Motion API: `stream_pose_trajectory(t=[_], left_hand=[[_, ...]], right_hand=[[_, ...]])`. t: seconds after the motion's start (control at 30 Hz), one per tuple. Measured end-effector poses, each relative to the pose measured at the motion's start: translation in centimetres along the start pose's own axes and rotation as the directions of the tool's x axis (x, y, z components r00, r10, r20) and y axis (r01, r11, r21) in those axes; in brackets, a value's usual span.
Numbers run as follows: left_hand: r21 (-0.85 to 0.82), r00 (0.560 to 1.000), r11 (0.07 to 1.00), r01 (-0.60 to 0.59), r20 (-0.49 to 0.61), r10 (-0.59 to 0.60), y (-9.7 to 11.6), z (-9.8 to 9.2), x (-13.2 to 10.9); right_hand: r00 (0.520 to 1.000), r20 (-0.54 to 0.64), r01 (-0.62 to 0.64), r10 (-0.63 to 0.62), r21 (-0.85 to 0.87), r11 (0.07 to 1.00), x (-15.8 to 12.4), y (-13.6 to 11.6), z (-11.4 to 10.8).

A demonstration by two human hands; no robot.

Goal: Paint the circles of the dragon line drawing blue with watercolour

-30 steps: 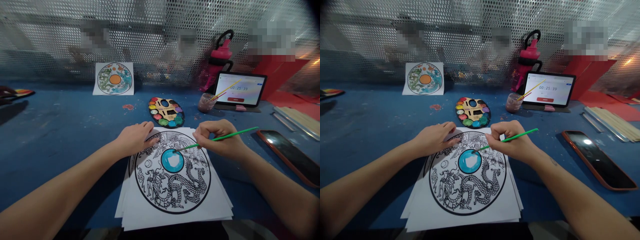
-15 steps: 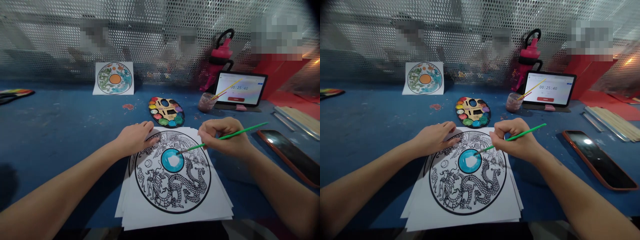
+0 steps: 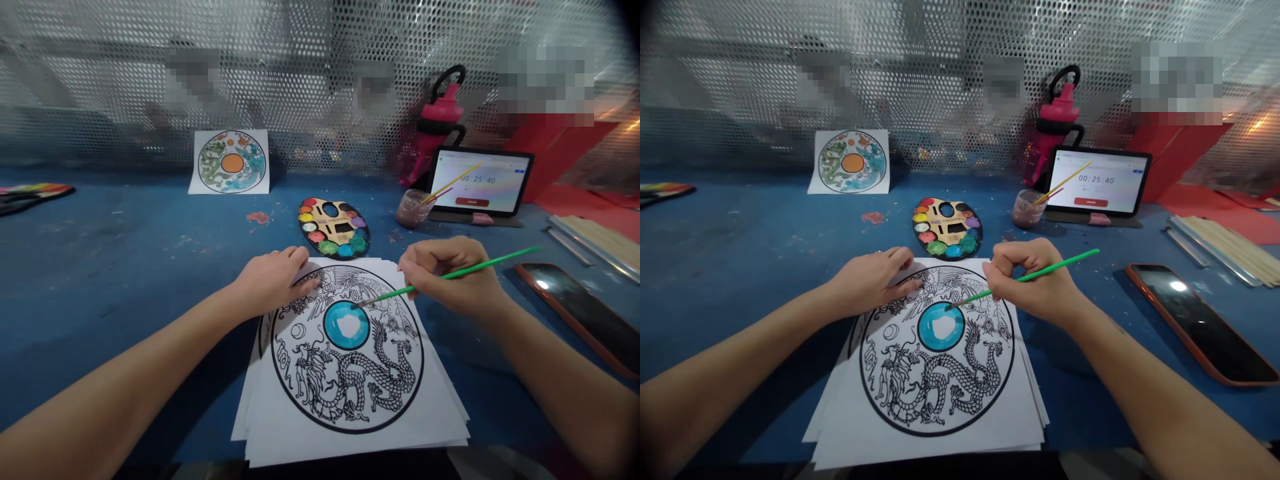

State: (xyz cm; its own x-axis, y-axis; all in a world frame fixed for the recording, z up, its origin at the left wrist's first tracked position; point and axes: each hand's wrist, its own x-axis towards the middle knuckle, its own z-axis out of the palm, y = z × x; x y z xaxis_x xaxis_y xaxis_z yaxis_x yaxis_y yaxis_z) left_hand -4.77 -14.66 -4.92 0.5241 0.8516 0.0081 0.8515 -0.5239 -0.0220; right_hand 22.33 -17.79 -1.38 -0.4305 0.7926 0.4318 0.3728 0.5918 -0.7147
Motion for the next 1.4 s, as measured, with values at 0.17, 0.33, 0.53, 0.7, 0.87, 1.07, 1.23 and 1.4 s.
stream_pose_trajectory(t=[0.17, 0.33, 0.53, 0.7, 0.87, 1.07, 1.23, 1.4], left_hand=[[0.028, 1.0, 1.0, 0.002, -0.007, -0.002, 0.1, 0.2, -0.1], [0.02, 1.0, 1.0, -0.002, -0.013, 0.002, -0.1, 0.3, -0.1], [0.007, 1.0, 1.0, -0.007, -0.016, 0.007, -0.1, 0.3, 0.1], [0.003, 1.0, 1.0, -0.008, -0.025, 0.008, -0.2, 0.3, -0.1], [-0.114, 1.0, 0.993, -0.019, -0.019, 0.017, -0.6, 0.0, -0.2], [-0.35, 0.999, 0.936, -0.036, -0.027, 0.028, -2.2, -2.3, -0.7], [-0.362, 0.992, 0.932, -0.031, -0.124, -0.015, -2.9, -5.5, -2.1], [-0.339, 0.997, 0.941, -0.011, -0.077, -0.017, -2.4, -8.2, -5.6]], right_hand=[[0.998, 0.067, 0.006, -0.003, -0.033, 0.999, 0.1, 0.1, 0.7], [0.993, 0.117, 0.025, -0.011, -0.12, 0.992, 0.3, 0.1, 0.6], [0.999, 0.048, 0.024, -0.023, -0.013, 1.0, 0.1, 0.2, 0.3], [0.998, -0.034, -0.05, 0.054, 0.12, 0.992, -0.1, -0.2, 0.2], [0.995, 0.091, 0.036, -0.044, 0.086, 0.996, -0.1, -0.8, -0.7], [0.922, 0.306, 0.363, -0.237, -0.473, 0.803, -0.7, -4.1, -0.1], [0.806, 0.494, 0.567, -0.326, -0.488, 0.663, -4.1, -7.1, 3.6], [0.807, 0.483, 0.582, -0.34, -0.55, 0.599, -7.1, -7.1, 7.0]])
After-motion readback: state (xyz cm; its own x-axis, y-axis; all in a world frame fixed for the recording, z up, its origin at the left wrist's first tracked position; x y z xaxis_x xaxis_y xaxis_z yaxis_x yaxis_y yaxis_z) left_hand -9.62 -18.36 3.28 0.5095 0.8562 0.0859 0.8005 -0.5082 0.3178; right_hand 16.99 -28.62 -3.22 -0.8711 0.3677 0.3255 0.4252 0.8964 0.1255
